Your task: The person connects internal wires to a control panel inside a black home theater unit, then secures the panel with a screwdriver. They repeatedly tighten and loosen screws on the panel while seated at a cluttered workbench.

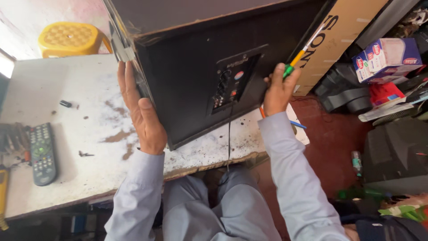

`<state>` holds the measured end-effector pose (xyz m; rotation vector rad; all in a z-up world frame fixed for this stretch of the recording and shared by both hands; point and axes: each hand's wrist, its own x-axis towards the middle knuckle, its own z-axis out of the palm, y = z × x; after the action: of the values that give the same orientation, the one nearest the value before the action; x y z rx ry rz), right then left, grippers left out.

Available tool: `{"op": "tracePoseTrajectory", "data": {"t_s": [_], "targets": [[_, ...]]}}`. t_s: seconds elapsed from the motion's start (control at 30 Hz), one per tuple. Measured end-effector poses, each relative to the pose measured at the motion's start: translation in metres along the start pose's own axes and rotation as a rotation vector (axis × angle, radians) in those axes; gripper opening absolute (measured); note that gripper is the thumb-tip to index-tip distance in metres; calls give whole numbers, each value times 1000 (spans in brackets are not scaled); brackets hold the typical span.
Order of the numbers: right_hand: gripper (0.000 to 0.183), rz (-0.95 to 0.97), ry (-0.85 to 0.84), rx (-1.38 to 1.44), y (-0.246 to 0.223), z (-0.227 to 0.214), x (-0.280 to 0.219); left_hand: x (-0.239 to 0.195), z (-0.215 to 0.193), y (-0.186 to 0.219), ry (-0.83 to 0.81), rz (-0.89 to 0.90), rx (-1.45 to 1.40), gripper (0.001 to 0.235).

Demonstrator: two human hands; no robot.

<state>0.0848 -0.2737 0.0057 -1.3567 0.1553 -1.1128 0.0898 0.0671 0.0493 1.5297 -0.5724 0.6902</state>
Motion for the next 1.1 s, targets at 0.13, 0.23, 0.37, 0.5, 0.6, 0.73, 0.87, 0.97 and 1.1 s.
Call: {"op": "tracePoseTrajectory", "data": {"t_s": [0.13, 0.23, 0.37, 0.5, 0.6, 0.73, 0.87, 0.97, 1.1], "targets": [[17, 69, -55, 73, 15, -6, 27, -8, 21, 9, 51, 22, 37, 84], [17, 192, -166, 249, 13, -9, 56, -16, 35, 15, 58, -1, 128, 93], [15, 288, -204, 193, -21, -22, 46, -29, 48, 16, 97, -43, 157, 88], [25, 300, -196, -185, -77, -45, -40, -79, 64, 36, 253, 138, 276, 53], [34, 197, -444, -401, -112, -59, -104, -101, 90, 40, 43, 94, 53, 32], [27, -157, -547, -603, -144, -48, -128, -74, 127, 16, -68, -619, -651, 33], [27, -262, -536, -717, -164, -30, -119, -55, 133, 7, -128, -784, -1085, 30], [26, -303, -558, -741, -168, -24, -115, -50, 135, 8, -115, -811, -1089, 24], [26, -354, -571, -763, -167, -23, -114, -47, 138, 8, -95, -817, -1072, 21]]}}
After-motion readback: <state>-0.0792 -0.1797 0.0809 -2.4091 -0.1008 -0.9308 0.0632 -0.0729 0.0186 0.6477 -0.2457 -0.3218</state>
